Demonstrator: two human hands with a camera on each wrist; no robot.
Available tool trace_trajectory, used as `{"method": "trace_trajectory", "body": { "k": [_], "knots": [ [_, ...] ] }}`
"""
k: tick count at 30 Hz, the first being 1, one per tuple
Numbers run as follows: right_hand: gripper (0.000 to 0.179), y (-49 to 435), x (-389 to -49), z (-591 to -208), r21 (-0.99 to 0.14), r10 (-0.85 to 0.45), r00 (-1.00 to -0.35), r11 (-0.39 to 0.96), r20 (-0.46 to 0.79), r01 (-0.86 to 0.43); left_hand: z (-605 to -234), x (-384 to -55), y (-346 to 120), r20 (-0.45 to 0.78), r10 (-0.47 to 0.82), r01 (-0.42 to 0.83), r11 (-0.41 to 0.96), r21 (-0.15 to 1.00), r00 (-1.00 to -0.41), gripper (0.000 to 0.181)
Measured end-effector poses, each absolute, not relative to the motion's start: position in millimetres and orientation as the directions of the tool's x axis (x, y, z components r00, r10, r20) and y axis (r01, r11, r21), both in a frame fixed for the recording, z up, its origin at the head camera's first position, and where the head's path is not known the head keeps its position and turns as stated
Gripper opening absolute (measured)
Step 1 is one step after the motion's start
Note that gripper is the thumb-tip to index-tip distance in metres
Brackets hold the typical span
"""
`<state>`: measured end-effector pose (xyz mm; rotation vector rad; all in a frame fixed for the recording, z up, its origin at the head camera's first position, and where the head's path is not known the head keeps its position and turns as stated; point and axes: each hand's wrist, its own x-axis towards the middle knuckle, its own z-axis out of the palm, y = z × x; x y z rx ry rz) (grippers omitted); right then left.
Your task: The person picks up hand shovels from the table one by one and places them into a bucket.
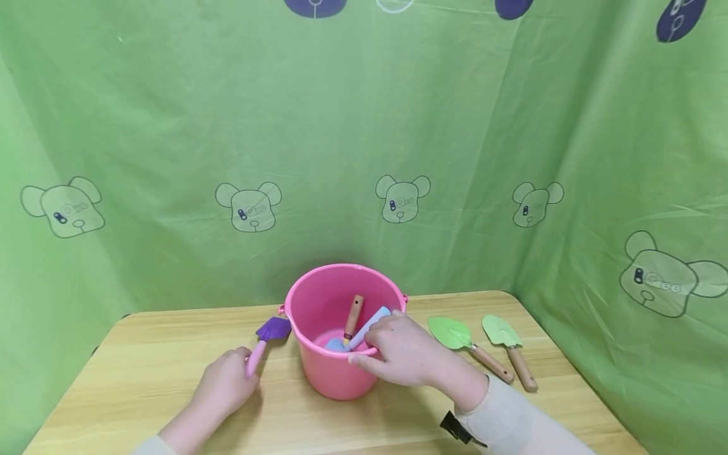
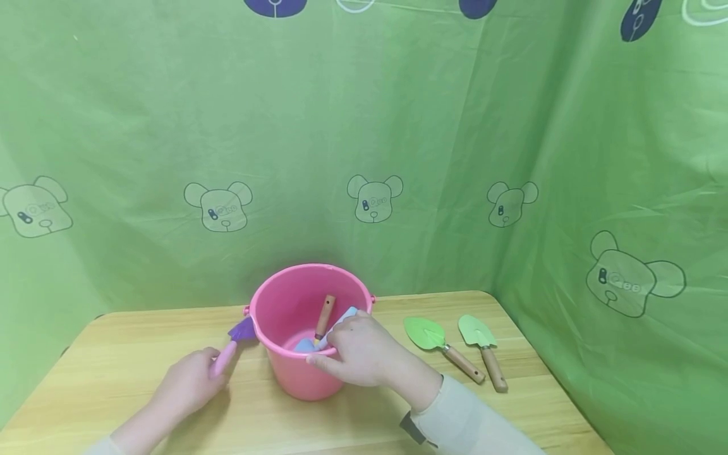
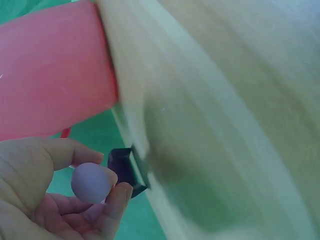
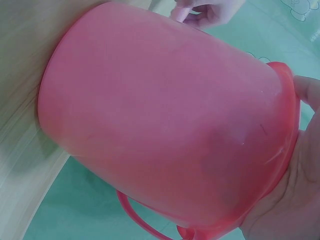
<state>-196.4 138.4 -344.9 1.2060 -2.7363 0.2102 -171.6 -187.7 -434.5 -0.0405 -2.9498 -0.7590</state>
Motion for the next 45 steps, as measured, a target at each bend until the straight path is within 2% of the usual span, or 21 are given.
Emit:
{"method": "trace_trajectory", "body": {
  "k": [8,14,29,45],
  "knots": [
    [0.053,138.7,-196.4,-345.8,-0.081,-0.715,-0.675,0.673,0.182,-0.735,-425.5,-166.5,-191.1,0.104,0.004,0.056,0.861,0.505,-0.995,0.048],
    [0.052,138.5,-196.5,-345.7,-0.075,-0.719,-0.668,0.668,0.193,-0.740,-420.8,-162.7,-190.5,0.125,0.020,0.081,0.861,0.502,-0.992,0.041],
    [0.052,138.2,-195.7,-345.1,-0.083,-0.718,-0.669,0.667,0.195,-0.740,-406.8,-153.7,-191.6,0.191,0.094,0.169,0.888,0.428,-0.977,0.024],
    [0.052,138.8,-196.4,-345.8,-0.079,-0.718,-0.668,0.668,0.193,-0.740,-380.9,-148.6,-192.6,0.203,0.096,0.179,0.880,0.440,-0.974,0.024]
  ]
}}
